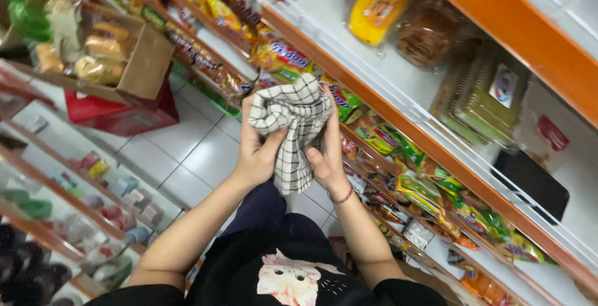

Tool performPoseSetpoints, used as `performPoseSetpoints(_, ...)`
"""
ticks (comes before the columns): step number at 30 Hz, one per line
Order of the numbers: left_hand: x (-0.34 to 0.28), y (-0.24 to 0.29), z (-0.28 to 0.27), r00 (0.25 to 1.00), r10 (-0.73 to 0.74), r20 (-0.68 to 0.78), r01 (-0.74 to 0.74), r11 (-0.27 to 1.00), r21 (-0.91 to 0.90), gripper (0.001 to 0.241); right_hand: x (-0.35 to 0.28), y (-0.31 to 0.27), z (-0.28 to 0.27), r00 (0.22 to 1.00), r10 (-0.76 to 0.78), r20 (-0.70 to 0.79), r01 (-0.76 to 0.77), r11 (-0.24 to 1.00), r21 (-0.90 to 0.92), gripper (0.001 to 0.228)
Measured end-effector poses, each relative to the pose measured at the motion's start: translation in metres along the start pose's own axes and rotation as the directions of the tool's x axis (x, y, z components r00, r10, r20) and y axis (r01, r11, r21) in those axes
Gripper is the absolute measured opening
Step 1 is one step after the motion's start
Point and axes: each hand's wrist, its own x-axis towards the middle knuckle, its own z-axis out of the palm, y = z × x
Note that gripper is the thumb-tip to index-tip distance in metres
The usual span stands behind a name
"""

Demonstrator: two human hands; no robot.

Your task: The person uses a handheld barcode scanner to scan packaged bread and snack items before placing them back onto the store shelves and eventually carrying a box of items through the aisle.

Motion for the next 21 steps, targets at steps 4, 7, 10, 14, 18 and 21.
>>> performPoseSetpoints(4,-0.024,-0.014,-0.029,0.99,-0.006,-0.141,0.032,0.982,0.188,0.046,-0.005,0.05,0.027,0.997,0.011,0.083,-0.014,0.999,0.036,0.12)
performPoseSetpoints(7,-0.037,-0.028,-0.062,0.974,0.07,-0.217,0.04,0.884,0.465,0.045,0.006,0.074,0.05,0.983,0.068,0.168,-0.072,0.997,0.023,0.113)
performPoseSetpoints(10,-0.046,-0.053,-0.101,0.96,0.035,-0.277,0.138,0.803,0.58,0.045,0.027,0.094,0.075,0.964,0.103,0.243,-0.095,0.995,-0.042,0.101)
performPoseSetpoints(14,-0.044,-0.091,-0.175,0.962,-0.033,-0.272,0.122,0.94,0.318,0.057,0.064,0.125,0.113,0.949,0.131,0.286,-0.099,0.988,-0.122,0.088)
performPoseSetpoints(18,-0.028,-0.122,-0.271,0.943,-0.096,-0.317,0.203,0.925,0.322,0.043,0.11,0.171,0.157,0.947,0.144,0.286,-0.119,0.988,-0.103,0.08)
performPoseSetpoints(21,-0.002,-0.137,-0.359,0.864,-0.096,-0.495,0.334,0.845,0.418,0.049,0.153,0.216,0.193,0.952,0.192,0.237,-0.161,0.977,-0.143,0.076)
